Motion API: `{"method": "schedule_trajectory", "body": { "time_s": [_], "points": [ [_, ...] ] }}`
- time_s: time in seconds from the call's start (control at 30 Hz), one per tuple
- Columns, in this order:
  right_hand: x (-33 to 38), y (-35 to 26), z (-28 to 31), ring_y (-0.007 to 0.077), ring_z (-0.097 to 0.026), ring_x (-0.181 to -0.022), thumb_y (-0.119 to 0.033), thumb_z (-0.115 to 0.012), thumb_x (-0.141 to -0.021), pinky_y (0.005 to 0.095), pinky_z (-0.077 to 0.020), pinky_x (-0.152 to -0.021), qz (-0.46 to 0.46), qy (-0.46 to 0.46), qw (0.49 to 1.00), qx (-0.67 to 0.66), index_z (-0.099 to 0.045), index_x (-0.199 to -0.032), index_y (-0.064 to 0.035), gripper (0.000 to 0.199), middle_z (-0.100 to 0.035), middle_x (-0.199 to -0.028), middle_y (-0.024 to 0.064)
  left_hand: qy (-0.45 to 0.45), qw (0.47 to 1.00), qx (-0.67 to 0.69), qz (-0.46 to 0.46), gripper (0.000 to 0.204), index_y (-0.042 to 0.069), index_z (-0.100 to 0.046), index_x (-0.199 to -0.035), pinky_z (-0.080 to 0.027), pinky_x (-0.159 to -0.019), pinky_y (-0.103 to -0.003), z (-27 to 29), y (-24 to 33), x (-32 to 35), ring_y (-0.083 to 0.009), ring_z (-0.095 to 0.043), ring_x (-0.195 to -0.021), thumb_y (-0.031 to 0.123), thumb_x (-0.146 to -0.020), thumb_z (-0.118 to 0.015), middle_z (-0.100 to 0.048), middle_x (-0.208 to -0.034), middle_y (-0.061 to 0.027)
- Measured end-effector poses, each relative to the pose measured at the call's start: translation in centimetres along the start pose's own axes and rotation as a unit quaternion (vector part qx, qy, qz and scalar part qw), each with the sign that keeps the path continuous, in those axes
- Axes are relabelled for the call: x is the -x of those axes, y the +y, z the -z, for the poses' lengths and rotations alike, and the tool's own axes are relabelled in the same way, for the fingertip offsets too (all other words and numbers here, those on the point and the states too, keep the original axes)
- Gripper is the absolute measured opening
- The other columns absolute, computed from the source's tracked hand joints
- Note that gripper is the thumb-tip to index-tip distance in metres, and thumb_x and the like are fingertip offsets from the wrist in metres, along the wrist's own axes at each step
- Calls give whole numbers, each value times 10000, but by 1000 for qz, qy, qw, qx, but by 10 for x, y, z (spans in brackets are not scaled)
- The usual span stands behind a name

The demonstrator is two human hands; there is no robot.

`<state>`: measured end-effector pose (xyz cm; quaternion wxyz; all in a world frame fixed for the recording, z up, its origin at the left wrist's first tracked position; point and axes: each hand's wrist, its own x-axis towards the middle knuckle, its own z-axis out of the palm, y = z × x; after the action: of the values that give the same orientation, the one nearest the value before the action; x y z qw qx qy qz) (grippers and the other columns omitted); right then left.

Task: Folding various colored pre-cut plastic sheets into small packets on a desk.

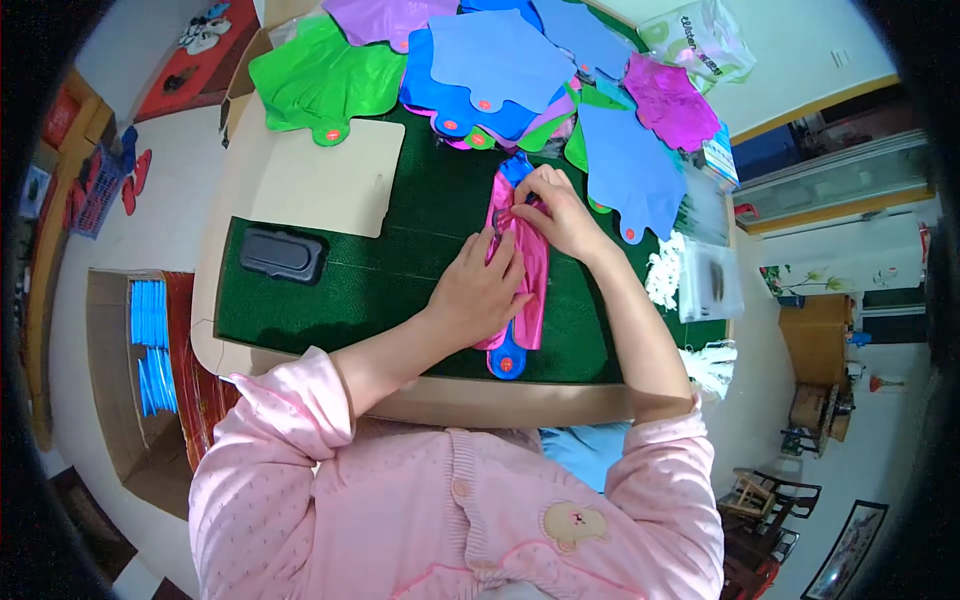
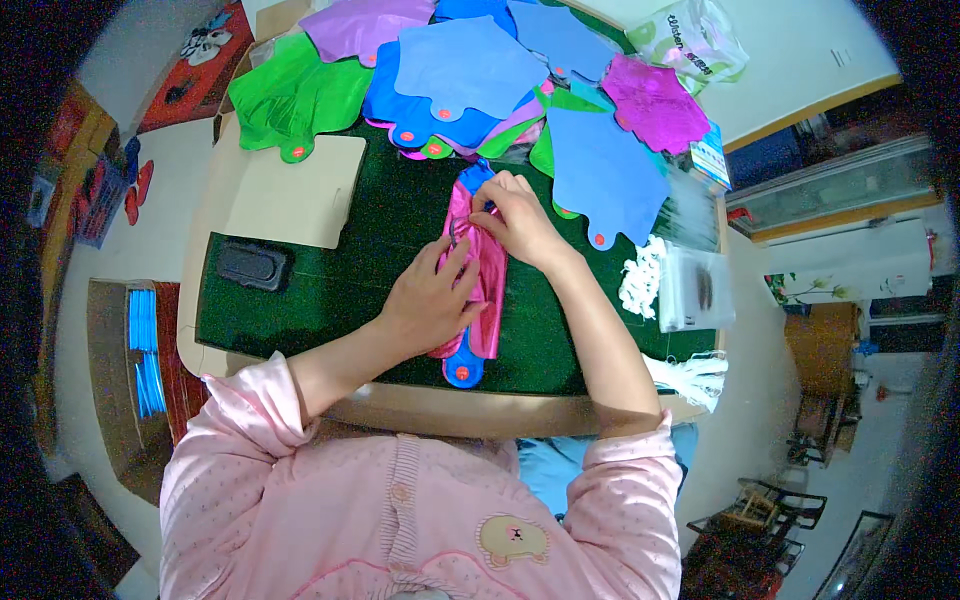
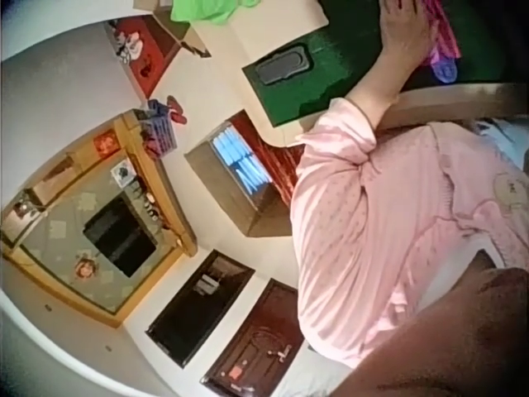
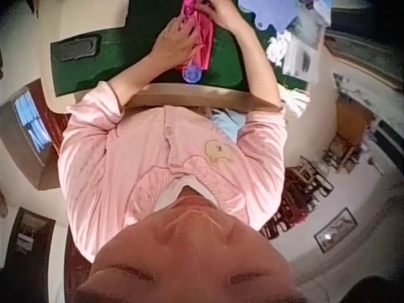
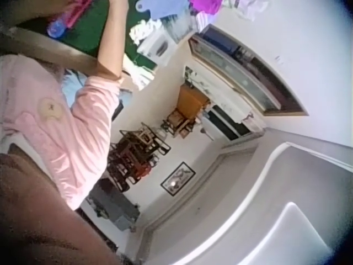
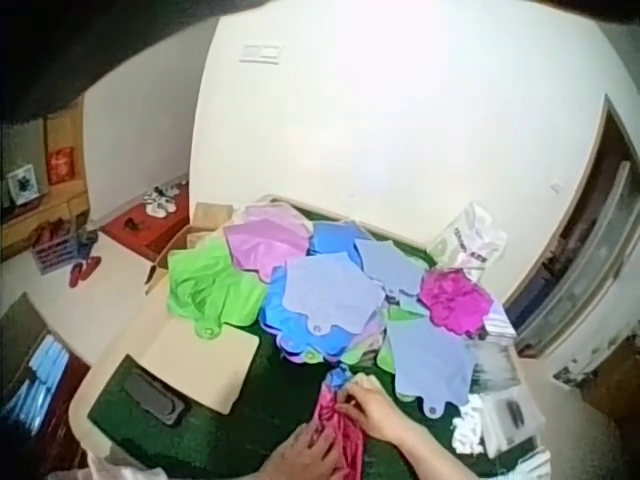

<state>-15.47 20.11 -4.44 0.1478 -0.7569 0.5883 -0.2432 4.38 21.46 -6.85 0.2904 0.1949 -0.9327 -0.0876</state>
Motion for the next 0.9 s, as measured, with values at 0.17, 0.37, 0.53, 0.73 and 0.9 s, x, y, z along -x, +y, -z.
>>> {"method": "schedule_trajectory", "body": {
  "time_s": [0.17,0.37,0.53,0.73,0.9],
  "points": [
    [16,-25,-2,330,-453,-1068,-44,-611,-785,388,-350,-937,-7,142,988,65,-544,-1047,-78,273,-463,-1177,155,-4,1000,-21,2,486,-11,-564,-1061,-418,-914,-430,-2,0,2,-379,-460,-1071,336,-730,-644,-492,-1151,-203],
    [59,-43,-14,344,-241,-1330,-135,-565,-841,512,-218,-1059,-48,23,990,131,-416,-1319,-96,501,-296,-1410,165,-8,1000,-15,1,484,-15,-567,-1062,-416,-922,-423,-1,1,2,-376,-460,-1077,329,-730,-641,-490,-1166,-200],
    [58,-45,-18,322,-212,-1348,-161,-495,-885,493,-178,-1074,-78,-1,984,162,-373,-1355,-88,491,-288,-1422,149,-16,1000,3,17,489,-21,-556,-1071,-362,-960,-468,-3,-1,3,-386,-452,-1099,363,-773,-606,-472,-1193,-239],
    [59,-41,-21,284,-240,-1340,-265,-473,-909,494,-191,-1072,-91,9,978,185,-363,-1366,-143,486,-307,-1420,123,-48,998,-2,31,547,-17,-529,-1130,-319,-1003,-479,4,0,-2,-361,-356,-1233,371,-756,-624,-415,-1278,-226],
    [58,-44,-20,279,-233,-1343,-287,-460,-914,502,-187,-1071,-94,7,977,193,-352,-1372,-149,490,-299,-1427,118,-74,996,2,46,570,-13,-494,-1174,-285,-1024,-491,0,-1,0,-355,-319,-1272,373,-770,-608,-365,-1325,-237]
  ]
}}
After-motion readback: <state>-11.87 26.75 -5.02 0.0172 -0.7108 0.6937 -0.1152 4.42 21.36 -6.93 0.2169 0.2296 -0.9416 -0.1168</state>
